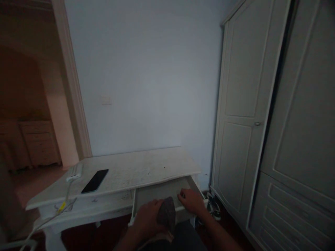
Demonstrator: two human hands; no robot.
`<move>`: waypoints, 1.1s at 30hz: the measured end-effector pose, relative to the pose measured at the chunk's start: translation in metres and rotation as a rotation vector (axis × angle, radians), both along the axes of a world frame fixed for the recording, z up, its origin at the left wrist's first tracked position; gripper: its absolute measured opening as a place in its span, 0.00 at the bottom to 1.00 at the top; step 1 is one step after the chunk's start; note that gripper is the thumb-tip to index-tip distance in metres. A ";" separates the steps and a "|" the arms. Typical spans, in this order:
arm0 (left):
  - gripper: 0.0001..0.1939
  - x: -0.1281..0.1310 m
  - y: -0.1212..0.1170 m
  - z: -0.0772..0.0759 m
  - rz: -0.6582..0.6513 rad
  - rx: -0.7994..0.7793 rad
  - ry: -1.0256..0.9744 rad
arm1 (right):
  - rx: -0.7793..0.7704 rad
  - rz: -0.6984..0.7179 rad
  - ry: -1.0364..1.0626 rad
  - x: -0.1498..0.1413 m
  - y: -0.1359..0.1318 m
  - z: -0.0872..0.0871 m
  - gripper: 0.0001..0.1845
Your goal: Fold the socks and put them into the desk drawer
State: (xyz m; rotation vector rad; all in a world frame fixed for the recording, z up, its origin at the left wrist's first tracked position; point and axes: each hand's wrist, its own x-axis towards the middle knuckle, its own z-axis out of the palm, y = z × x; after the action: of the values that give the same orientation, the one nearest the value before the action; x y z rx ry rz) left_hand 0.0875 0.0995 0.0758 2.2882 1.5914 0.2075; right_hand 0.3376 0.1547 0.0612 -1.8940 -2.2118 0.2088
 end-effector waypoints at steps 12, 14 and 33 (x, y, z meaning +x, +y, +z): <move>0.25 0.005 -0.010 0.011 0.042 0.081 0.162 | 0.008 0.000 -0.013 -0.001 -0.001 0.001 0.21; 0.24 0.005 -0.011 0.011 0.045 0.075 0.158 | 0.006 -0.003 -0.012 -0.001 -0.001 0.001 0.21; 0.22 0.002 -0.008 0.007 0.019 0.104 0.125 | 0.011 -0.016 -0.014 -0.001 -0.002 0.001 0.21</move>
State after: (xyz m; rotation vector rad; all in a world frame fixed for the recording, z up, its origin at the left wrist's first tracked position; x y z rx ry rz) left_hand 0.0894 0.0913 0.0826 2.4080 1.7015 0.1574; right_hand 0.3369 0.1526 0.0626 -1.9129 -2.2014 0.1812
